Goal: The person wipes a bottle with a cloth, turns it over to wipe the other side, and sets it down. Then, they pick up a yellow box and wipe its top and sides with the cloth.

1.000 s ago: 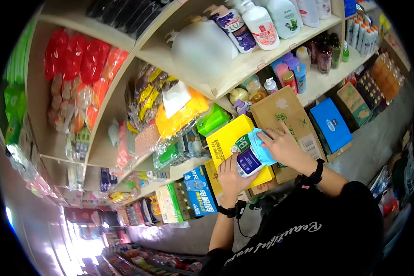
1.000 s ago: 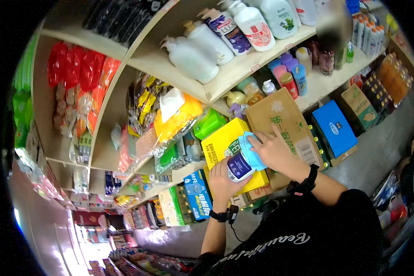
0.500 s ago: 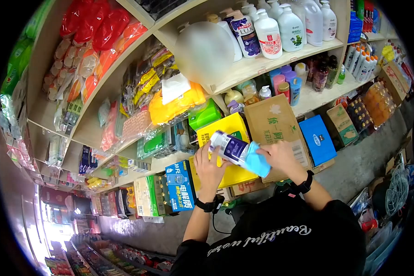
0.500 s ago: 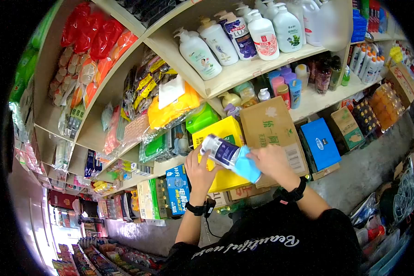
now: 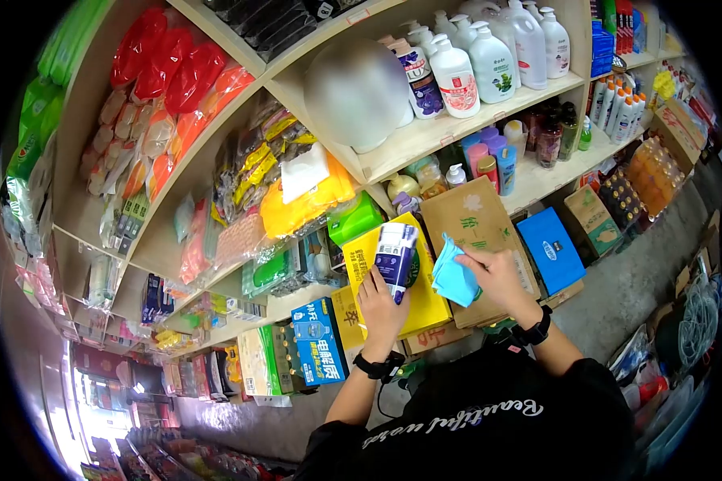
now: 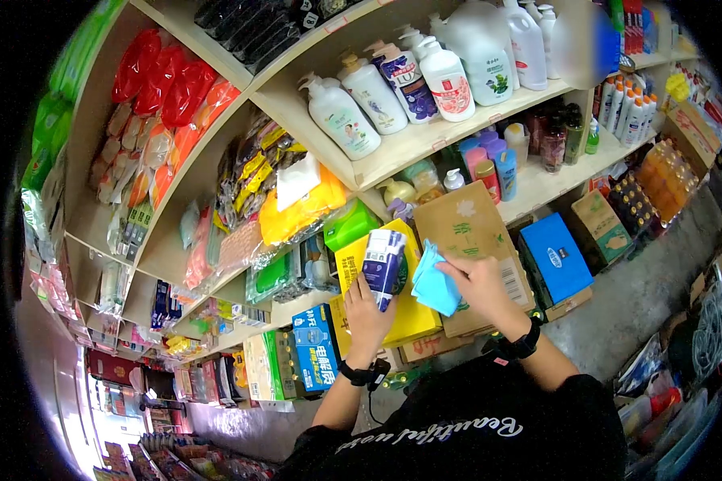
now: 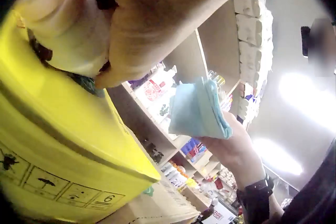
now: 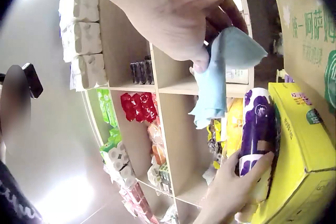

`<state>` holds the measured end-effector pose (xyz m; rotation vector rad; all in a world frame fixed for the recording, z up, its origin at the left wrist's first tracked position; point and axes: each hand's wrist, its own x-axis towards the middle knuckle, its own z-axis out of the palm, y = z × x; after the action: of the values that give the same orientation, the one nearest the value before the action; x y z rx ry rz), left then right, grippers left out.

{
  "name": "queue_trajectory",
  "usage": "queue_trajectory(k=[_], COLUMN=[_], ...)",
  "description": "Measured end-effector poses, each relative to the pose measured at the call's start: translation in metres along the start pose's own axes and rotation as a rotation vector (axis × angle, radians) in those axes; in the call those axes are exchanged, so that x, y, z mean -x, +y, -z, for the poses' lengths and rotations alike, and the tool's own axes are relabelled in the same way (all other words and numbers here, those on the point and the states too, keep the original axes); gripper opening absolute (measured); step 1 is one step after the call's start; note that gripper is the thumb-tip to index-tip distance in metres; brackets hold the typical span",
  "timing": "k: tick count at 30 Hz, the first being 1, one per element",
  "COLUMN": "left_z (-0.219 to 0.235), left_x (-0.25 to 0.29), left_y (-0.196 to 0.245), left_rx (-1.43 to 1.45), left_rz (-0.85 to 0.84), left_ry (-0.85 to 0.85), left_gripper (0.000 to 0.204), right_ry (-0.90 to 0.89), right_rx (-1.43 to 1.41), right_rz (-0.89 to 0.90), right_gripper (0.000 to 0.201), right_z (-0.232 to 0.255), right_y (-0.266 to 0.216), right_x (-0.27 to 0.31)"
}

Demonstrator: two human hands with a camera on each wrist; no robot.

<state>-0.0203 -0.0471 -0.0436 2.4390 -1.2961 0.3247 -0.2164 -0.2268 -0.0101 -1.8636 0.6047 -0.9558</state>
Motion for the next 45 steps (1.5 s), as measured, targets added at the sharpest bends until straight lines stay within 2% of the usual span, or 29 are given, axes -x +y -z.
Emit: queue_trajectory(k=[2,3,6,9,10,12,15,19,22,25,26,28,31,33,34,37,40,44,45], left_z=[0.007,0.014,0.031,0.032,0.028,0.024,0.02,0.026,0.039,0.034,0.036,0.026,0.023,0.02,0.021,0.005,0.003,0.023,0.024], left_x=[-0.003,-0.005,-0.012,-0.01,-0.009,-0.005,0.0,0.001,0.006,0.019,0.023,0.031,0.036,0.04,0.041,0.046,0.047,0.041,0.042], left_y=[-0.009,-0.013,-0.017,-0.012,-0.011,-0.006,-0.005,-0.004,-0.012,-0.032,-0.034,-0.045,-0.048,-0.049,-0.045,-0.053,-0.054,-0.047,-0.047], left_rx=[0.106,0.167,0.317,0.413,0.41,0.368,0.353,0.31,0.18,0.136,0.11,0.242,0.338,0.362,0.345,0.423,0.359,0.33,0.348], left_rz=[-0.121,-0.181,-0.322,-0.402,-0.436,-0.39,-0.342,-0.338,-0.257,-0.104,-0.054,0.017,0.071,0.071,0.131,0.185,0.173,0.127,0.135], left_ry=[0.024,-0.021,-0.142,-0.15,-0.125,-0.121,-0.103,-0.062,0.064,0.109,0.121,0.089,0.05,0.055,0.042,0.045,0.045,0.08,0.094], left_gripper=[0.087,0.086,0.083,0.082,0.083,0.085,0.088,0.09,0.097,0.1,0.093,0.09,0.084,0.084,0.085,0.096,0.103,0.102,0.101], right_ry=[0.003,0.002,0.171,0.247,0.155,-0.028,-0.043,-0.126,0.002,0.075,-0.042,-0.271,-0.278,-0.11,-0.025,-0.226,-0.399,-0.54,-0.55], right_rx=[0.051,0.077,0.183,0.308,0.35,0.431,0.463,0.477,0.512,0.644,0.687,0.766,0.745,0.725,0.71,0.475,0.459,0.846,0.846], right_rz=[-0.063,-0.095,0.236,0.362,0.38,0.414,0.431,0.472,0.419,0.228,0.134,-0.053,0.005,0.175,0.257,0.253,0.41,0.419,0.418], right_gripper=[0.025,0.027,0.027,0.028,0.026,0.024,0.021,0.016,0.014,0.012,0.011,0.011,0.013,0.015,0.017,0.029,0.063,0.113,0.111], right_z=[0.005,0.007,0.006,-0.004,-0.009,-0.022,-0.039,-0.031,-0.015,0.008,0.013,0.014,0.009,0.006,0.003,-0.003,-0.03,-0.049,-0.052], right_y=[0.005,0.006,-0.002,0.004,0.007,0.013,0.014,0.01,0.031,0.039,0.05,0.074,0.079,0.064,0.049,-0.001,-0.011,-0.015,-0.014], right_x=[-0.001,-0.001,-0.011,-0.015,-0.015,-0.012,-0.011,-0.012,-0.015,-0.02,-0.018,-0.016,-0.011,-0.014,-0.017,-0.02,-0.005,0.006,0.005])
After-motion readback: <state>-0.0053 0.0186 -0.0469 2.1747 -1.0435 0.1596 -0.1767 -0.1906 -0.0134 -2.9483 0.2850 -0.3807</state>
